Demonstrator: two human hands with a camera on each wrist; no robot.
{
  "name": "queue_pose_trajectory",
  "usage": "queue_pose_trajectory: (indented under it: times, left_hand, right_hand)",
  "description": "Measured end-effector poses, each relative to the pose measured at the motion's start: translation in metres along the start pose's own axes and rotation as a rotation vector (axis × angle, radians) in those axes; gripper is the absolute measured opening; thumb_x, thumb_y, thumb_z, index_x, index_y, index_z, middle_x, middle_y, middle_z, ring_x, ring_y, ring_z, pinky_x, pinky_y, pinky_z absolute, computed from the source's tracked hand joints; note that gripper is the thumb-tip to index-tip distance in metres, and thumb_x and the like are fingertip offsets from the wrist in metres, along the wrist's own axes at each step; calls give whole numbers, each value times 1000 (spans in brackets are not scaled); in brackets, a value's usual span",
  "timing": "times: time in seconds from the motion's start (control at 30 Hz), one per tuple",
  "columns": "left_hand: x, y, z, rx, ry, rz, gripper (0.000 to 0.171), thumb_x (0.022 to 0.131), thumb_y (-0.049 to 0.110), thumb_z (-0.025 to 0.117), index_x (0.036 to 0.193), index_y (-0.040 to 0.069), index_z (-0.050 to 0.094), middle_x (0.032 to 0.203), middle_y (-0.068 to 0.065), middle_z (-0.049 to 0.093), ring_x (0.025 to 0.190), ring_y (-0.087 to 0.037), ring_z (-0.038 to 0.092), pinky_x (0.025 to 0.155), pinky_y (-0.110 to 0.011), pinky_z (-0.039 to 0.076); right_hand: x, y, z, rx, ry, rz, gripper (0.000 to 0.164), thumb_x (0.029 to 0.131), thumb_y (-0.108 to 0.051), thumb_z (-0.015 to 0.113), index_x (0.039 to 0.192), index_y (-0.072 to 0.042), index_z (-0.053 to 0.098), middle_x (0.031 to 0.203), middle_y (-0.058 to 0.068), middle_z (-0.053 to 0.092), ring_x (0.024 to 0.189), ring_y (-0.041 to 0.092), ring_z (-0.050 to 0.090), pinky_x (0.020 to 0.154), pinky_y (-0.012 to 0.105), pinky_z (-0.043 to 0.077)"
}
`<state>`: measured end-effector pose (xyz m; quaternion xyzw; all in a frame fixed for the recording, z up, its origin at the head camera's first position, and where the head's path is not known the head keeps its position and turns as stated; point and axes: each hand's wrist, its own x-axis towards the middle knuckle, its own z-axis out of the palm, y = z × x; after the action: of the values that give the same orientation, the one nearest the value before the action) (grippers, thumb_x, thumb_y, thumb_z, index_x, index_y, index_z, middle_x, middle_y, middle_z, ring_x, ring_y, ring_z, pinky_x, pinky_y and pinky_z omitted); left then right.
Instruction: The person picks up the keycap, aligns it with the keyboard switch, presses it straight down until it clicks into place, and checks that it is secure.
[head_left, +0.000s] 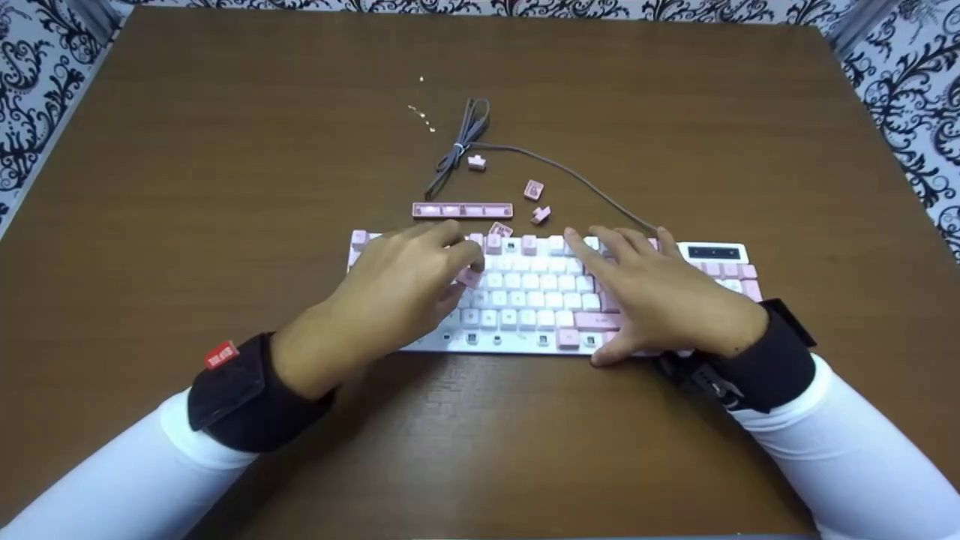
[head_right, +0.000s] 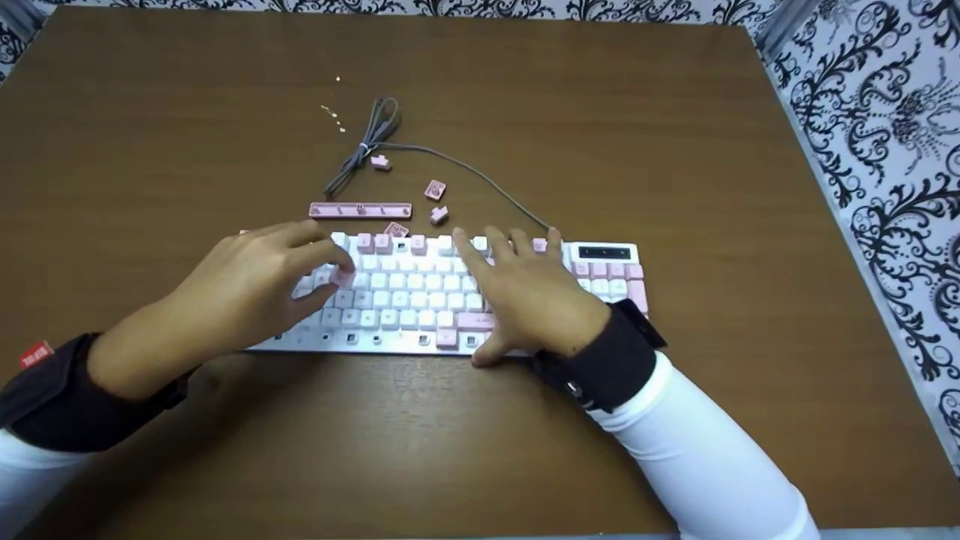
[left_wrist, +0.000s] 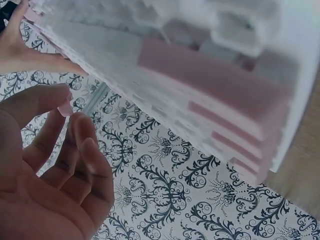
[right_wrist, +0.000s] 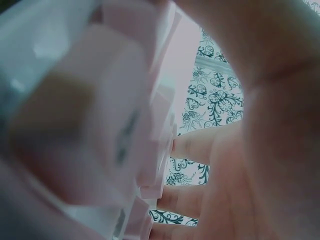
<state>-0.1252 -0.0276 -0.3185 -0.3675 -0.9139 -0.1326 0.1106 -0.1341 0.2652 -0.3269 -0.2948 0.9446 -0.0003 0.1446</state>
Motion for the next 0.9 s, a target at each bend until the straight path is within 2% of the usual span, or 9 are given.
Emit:
queue_pose_trajectory:
  times: [0.1,0.23,0.53,0.9]
  left_hand:
    - [-8,0,-3,-18,13,-6,19,83,7,76,100,12,71,95,-6,67,82,-26,68,64,-40,55]
    - [-19,-1,-6,-26,-3,-32,19,82,5,77,98,13,72,93,-3,69,82,-25,69,67,-40,56]
    - [-42,-8,-9,3,12,-69,20,77,3,80,92,13,72,89,-2,71,77,-23,69,60,-39,54]
    - [-74,-16,-17,-26,-48,-153,18,74,2,83,83,14,73,80,1,69,63,-16,64,53,-32,52]
  right_hand:
    - [0,0,-1,-6,13,-10,138,60,-62,87,161,-12,8,159,24,27,145,43,29,107,79,20]
    - [-1,0,-1,-2,6,-12,137,61,-63,86,161,-12,7,159,24,27,145,43,28,106,80,21]
    - [-1,1,-4,-3,1,-1,138,60,-63,86,161,-13,8,159,24,26,145,45,28,107,80,19]
    - [0,0,-1,-8,7,-2,139,59,-65,86,161,-13,9,159,24,27,145,44,29,108,79,20]
